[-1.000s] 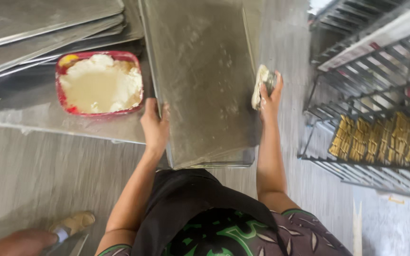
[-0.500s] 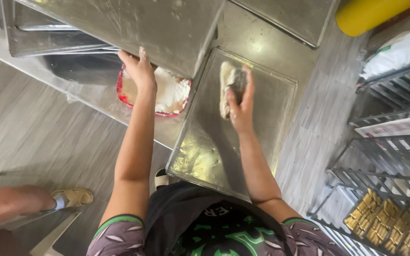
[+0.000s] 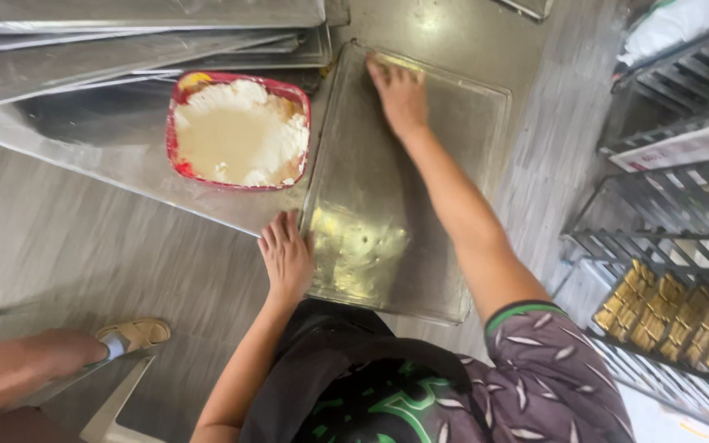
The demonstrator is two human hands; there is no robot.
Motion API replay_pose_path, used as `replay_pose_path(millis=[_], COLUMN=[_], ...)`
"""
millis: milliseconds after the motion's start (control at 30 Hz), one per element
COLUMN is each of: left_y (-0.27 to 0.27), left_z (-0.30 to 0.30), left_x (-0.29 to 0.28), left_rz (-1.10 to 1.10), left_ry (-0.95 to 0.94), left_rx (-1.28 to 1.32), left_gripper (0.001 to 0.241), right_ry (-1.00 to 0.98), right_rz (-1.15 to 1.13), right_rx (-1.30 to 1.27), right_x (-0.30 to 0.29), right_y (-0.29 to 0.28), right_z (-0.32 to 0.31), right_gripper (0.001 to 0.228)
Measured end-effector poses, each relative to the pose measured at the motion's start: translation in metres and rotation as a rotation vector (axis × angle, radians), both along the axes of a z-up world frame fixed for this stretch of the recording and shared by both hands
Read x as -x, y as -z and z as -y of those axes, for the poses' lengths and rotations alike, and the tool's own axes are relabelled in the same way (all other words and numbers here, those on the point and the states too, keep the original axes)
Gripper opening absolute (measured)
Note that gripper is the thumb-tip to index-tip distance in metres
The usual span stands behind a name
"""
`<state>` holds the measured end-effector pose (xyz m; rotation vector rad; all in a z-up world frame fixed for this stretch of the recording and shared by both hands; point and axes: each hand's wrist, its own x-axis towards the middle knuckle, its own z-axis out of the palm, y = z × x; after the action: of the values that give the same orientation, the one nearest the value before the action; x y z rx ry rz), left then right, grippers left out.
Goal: The person repeatedly scoops a white paste from a red container and spreads it across the surface of metal baking trays using a small metal scraper. After greasing several trays, the person stacks them on the table.
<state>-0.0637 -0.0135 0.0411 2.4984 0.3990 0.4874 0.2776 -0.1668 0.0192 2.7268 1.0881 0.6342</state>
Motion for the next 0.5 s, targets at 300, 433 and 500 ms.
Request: replay_pose_path(millis=[300,433,500], left_y=[0.040,0.039,0.033], left_z=[-0.013,-0.016,-0.013], left_x=[0.010,0.012,0.006], left_rz=[-0.120,-0.085,-0.100], left_ry=[-0.032,0.080,0.061], left_rx=[0.120,0.123,0.114], left_gripper=[0.020,0.033,0.035], right_ry=[-0.498,-0.184,0.078], right_rz=[-0.506,-0.631,-0.455], right_rx=[0.160,-0.202,-0.262], right_x=[0.305,0.173,0.074], right_y=[0.000,0.053,0.076], right_z=[0.043,0.008,0.002], right_gripper=[0.075,0.064,0.070])
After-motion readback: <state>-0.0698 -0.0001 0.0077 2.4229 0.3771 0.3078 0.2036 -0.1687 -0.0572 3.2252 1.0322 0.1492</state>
